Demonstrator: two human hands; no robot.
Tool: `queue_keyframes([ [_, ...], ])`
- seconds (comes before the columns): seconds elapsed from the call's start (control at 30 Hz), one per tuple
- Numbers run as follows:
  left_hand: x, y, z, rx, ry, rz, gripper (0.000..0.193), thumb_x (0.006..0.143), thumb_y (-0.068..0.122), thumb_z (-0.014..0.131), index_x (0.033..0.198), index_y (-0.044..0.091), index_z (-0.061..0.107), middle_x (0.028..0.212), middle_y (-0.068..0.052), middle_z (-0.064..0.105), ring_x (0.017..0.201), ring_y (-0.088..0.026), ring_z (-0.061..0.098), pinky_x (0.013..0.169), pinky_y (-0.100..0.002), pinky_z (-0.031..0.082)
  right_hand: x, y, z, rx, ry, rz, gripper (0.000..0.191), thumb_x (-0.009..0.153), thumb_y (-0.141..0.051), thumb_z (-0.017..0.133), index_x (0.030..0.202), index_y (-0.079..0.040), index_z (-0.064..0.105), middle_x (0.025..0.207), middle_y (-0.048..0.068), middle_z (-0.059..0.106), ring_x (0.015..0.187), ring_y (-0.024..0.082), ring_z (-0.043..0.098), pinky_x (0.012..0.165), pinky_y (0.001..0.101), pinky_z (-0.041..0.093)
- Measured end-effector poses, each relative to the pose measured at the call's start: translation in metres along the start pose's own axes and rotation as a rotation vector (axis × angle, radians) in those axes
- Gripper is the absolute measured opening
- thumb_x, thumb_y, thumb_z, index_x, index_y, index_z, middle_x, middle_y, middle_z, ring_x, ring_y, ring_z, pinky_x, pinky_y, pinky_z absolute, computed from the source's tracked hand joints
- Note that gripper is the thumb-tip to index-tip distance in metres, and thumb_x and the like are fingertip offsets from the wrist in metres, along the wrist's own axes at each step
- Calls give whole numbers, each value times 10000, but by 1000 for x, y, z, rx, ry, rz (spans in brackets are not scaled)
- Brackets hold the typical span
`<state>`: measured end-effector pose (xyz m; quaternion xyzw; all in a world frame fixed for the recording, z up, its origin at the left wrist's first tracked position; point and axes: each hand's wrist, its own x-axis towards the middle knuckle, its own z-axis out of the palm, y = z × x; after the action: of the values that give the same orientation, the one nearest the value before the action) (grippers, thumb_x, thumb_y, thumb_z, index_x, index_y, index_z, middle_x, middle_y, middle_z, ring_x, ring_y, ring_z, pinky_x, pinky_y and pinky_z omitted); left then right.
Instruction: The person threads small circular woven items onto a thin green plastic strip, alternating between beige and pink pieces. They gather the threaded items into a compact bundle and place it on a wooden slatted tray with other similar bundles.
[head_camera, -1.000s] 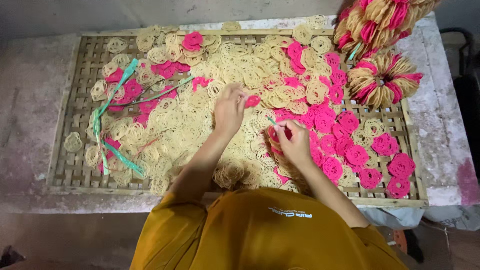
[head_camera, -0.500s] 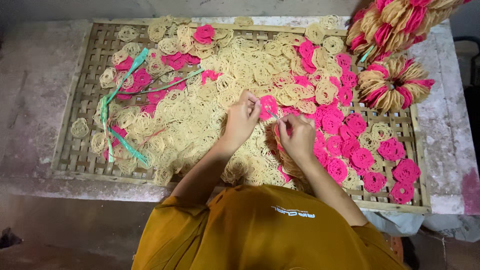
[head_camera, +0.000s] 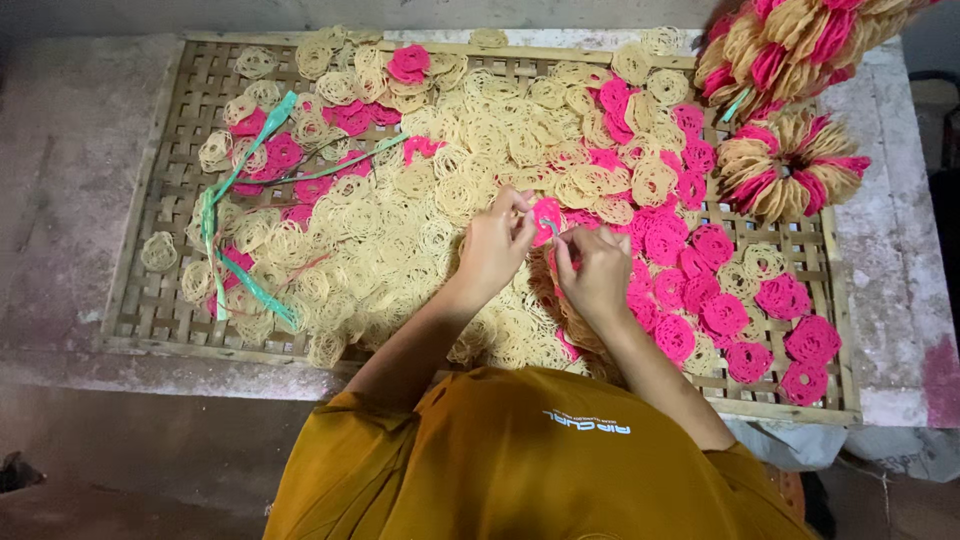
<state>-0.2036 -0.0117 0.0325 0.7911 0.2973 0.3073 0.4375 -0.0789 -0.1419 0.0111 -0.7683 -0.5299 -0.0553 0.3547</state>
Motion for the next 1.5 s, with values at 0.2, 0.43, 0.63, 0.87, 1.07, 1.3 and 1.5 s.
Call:
queue_keyframes([
  [0.2,0,-4,1,14,-1,6,145,964,74,616,1048,46,501,1289,-216,699,829,-261,802,618,-340,635,-1,-3,-2,15,-11,17,90,924,-173,767,883,-93,770,614,49,598,619,191,511,746,388,355],
  [0.43,-5,2,0,-24,-8,8,170,960,80,635,1064,27,512,1299,-222,690,888,-285,798,737,-364,644,0,-8,-6,-15,42,-12,81,898,-168,779,874,-91,765,643,63,602,663,214,536,746,392,357],
  [0.63,-10,9,0,1,-24,17,169,967,91,637,1055,28,508,1335,-230,670,951,-322,776,798,-382,638,2,-15,-12,-26,56,-19,73,896,-156,786,889,-86,770,654,71,611,662,227,535,740,397,354],
  [0.87,-11,6,7,-83,-65,98,108,1018,53,597,1069,8,513,1344,-245,650,1075,-299,751,883,-360,659,1,-12,-10,-52,22,-16,73,927,-147,780,944,-76,781,697,68,663,642,194,508,730,388,336],
  [1.07,-10,-10,16,-294,-241,-138,94,986,20,602,1057,12,540,1030,-153,759,921,-144,762,777,-296,651,-3,-6,-7,-13,57,-48,47,936,-129,767,952,-86,777,780,64,712,677,193,531,750,384,343],
  [1.3,2,-24,28,-339,-279,9,233,956,-63,555,1162,-3,645,1055,-149,745,947,-188,744,858,-307,623,-3,8,-7,38,81,-46,61,939,-129,769,969,-77,757,905,83,734,829,230,627,818,392,388],
  [1.5,14,3,16,129,-236,81,148,979,37,621,1078,57,729,990,-125,748,836,-206,751,763,-288,653,-8,22,-26,99,66,-29,189,917,-117,766,1098,-66,761,1050,130,716,993,272,651,940,394,397],
])
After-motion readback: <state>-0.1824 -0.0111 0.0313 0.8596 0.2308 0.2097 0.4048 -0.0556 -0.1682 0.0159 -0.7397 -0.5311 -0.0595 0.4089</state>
